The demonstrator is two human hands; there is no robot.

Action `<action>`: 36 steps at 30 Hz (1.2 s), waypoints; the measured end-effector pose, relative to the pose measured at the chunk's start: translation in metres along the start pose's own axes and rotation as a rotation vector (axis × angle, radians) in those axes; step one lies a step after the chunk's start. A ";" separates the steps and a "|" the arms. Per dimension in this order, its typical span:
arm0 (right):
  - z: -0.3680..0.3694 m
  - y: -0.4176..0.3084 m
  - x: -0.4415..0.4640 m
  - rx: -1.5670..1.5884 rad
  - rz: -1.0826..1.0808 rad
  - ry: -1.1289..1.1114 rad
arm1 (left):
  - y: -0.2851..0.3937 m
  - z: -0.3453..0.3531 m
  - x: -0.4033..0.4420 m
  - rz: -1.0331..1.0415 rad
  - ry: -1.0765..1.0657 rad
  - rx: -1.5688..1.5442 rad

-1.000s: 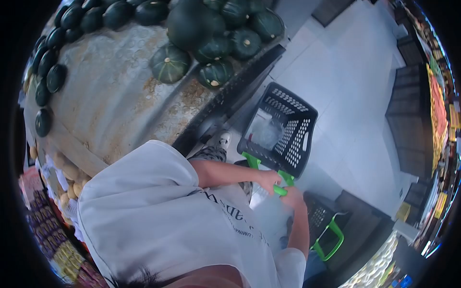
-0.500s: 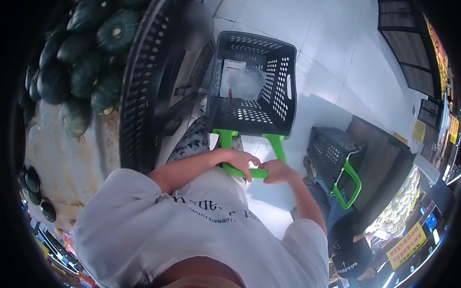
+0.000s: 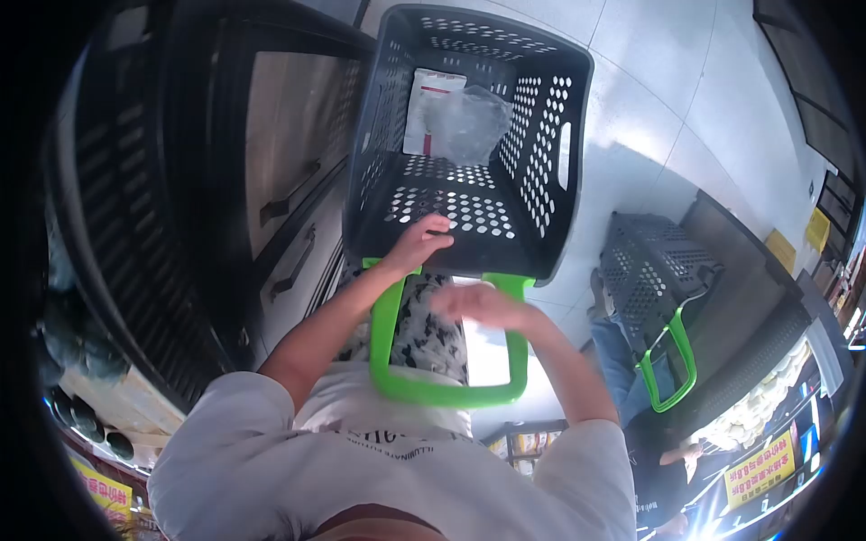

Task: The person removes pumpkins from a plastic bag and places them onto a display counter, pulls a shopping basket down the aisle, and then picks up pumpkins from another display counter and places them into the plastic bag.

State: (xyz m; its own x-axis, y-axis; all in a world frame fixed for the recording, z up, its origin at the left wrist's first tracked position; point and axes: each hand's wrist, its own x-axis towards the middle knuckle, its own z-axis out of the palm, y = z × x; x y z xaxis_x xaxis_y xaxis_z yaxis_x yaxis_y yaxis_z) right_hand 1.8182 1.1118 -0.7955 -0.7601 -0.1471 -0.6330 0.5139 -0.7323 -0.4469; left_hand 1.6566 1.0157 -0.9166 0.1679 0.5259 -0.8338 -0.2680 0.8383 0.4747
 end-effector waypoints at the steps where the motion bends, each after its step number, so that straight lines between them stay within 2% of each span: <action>1: -0.019 0.006 0.023 0.181 -0.077 0.168 | 0.001 0.000 0.015 -0.010 0.050 0.039; 3: -0.060 0.015 0.070 0.079 0.076 0.404 | -0.020 -0.004 0.059 0.011 0.174 0.065; 5: -0.098 0.018 0.110 -0.049 0.138 0.510 | -0.022 -0.011 0.098 -0.044 0.256 -0.015; 6: -0.121 0.030 0.128 -0.021 0.172 0.565 | -0.020 -0.016 0.120 0.007 0.308 0.086; 7: -0.140 0.047 0.147 0.009 0.208 0.621 | -0.036 -0.028 0.153 -0.130 0.296 0.229; 9: -0.169 0.072 0.177 0.198 0.159 0.747 | -0.035 -0.037 0.182 -0.166 0.392 0.379; 11: -0.182 0.070 0.195 0.312 0.214 0.922 | -0.010 -0.045 0.187 -0.218 0.361 0.415; 13: -0.199 0.103 0.216 0.089 0.239 0.936 | -0.008 -0.052 0.189 -0.259 0.317 0.420; 15: -0.212 0.121 0.227 0.185 0.283 0.905 | -0.018 -0.059 0.195 -0.292 0.264 0.399; 17: -0.222 0.128 0.238 0.268 0.332 0.879 | -0.032 -0.059 0.202 -0.334 0.292 0.198; 19: -0.235 0.144 0.245 0.062 0.340 0.847 | -0.042 -0.057 0.200 -0.396 0.288 0.049; 21: -0.252 0.161 0.261 -0.296 0.383 0.889 | -0.046 -0.056 0.199 -0.474 0.254 -0.047; 23: -0.257 0.142 0.266 -0.443 0.338 0.840 | -0.057 -0.058 0.202 -0.485 0.210 -0.098; 26: -0.268 0.132 0.286 -0.561 0.298 0.623 | -0.043 -0.055 0.203 -0.494 0.221 -0.215; 29: -0.271 0.117 0.302 -0.430 0.452 0.515 | -0.053 -0.055 0.215 -0.452 0.259 -0.174; 32: -0.286 0.147 0.316 -0.580 0.459 0.546 | -0.074 -0.057 0.225 -0.388 0.262 -0.149; 36: -0.279 0.148 0.304 -0.662 0.409 0.584 | -0.087 -0.060 0.224 -0.349 0.328 -0.068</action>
State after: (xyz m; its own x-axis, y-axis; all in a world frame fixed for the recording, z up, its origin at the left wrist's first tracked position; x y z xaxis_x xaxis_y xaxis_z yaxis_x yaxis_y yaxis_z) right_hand 1.7744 1.1441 -1.2299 -0.2477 0.1763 -0.9527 0.9499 -0.1494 -0.2747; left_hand 1.6601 1.0522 -1.1619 -0.0466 0.1324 -0.9901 -0.3123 0.9396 0.1403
